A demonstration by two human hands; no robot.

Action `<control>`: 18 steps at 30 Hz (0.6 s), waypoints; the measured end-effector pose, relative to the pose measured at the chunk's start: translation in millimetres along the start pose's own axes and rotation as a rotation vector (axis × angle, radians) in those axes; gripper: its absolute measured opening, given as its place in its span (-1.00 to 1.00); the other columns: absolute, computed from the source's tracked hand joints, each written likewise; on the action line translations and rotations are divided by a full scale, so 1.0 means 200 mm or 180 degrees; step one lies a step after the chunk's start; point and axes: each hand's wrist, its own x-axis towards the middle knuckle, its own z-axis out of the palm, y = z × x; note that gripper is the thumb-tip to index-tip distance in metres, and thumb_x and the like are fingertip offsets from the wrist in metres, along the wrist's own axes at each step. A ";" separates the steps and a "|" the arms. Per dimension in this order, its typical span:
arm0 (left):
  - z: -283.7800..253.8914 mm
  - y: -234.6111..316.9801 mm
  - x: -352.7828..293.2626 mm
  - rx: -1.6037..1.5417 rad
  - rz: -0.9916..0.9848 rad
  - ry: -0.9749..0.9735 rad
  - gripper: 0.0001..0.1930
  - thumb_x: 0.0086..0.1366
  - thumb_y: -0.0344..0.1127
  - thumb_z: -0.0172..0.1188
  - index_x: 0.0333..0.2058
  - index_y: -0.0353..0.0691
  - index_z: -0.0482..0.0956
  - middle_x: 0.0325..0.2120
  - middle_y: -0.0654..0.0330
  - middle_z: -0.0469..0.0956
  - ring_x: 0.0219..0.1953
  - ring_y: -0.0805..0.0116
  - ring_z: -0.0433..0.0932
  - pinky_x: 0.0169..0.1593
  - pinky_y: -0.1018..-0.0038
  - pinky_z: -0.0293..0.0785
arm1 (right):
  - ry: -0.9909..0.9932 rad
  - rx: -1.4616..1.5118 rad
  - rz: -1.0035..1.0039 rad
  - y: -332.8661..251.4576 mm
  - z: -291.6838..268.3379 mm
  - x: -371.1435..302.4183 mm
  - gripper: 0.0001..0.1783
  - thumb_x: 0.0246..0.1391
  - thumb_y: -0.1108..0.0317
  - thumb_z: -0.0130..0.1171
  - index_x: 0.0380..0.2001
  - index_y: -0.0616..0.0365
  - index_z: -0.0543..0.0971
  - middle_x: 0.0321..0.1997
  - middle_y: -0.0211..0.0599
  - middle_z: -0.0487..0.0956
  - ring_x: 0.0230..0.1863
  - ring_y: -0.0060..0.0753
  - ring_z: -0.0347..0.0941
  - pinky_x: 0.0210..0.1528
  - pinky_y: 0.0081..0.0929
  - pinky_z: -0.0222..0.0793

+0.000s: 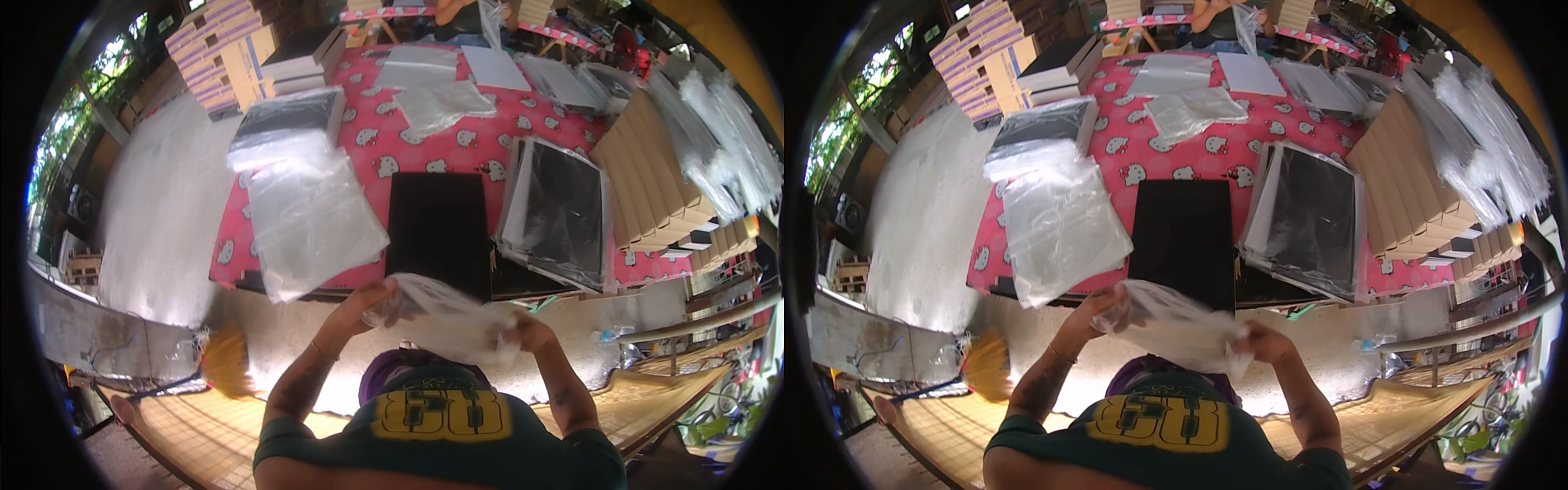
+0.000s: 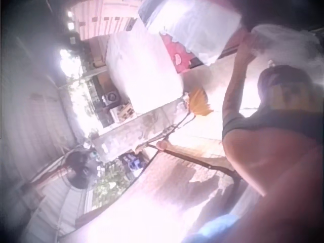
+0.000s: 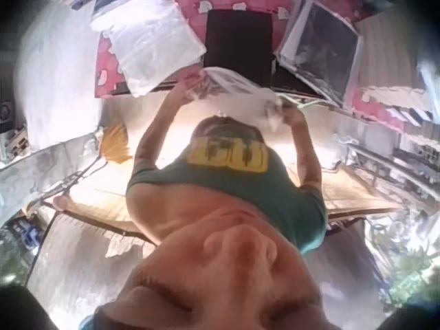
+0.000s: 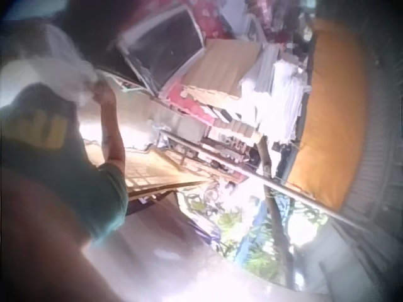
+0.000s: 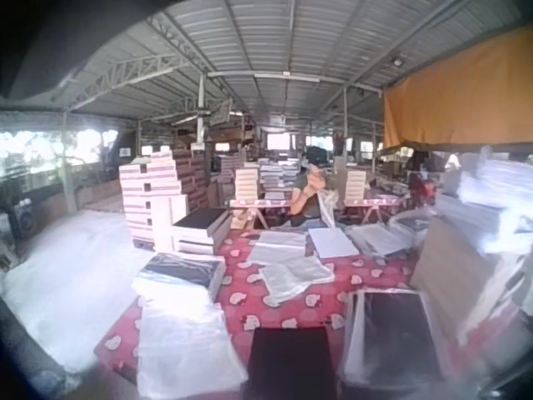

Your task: The person inserts a dark rectangular object into a clear plastic sleeve, gathers a stack of several similar sleeved items, and places the stack into an open cardboard box.

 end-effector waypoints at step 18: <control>-0.23 -0.70 -0.03 0.3070 0.0873 0.3042 -0.45 0.15 -0.51 -0.05 0.18 -0.22 0.34 -0.46 -0.07 0.58 -0.52 0.19 0.53 -0.35 0.32 0.46 | 0.2995 -0.2498 -0.0008 0.52 0.14 0.14 -0.30 -0.01 0.65 -0.12 0.28 0.11 0.24 -0.30 -0.04 0.56 -0.54 -0.41 0.47 -0.49 -0.45 0.42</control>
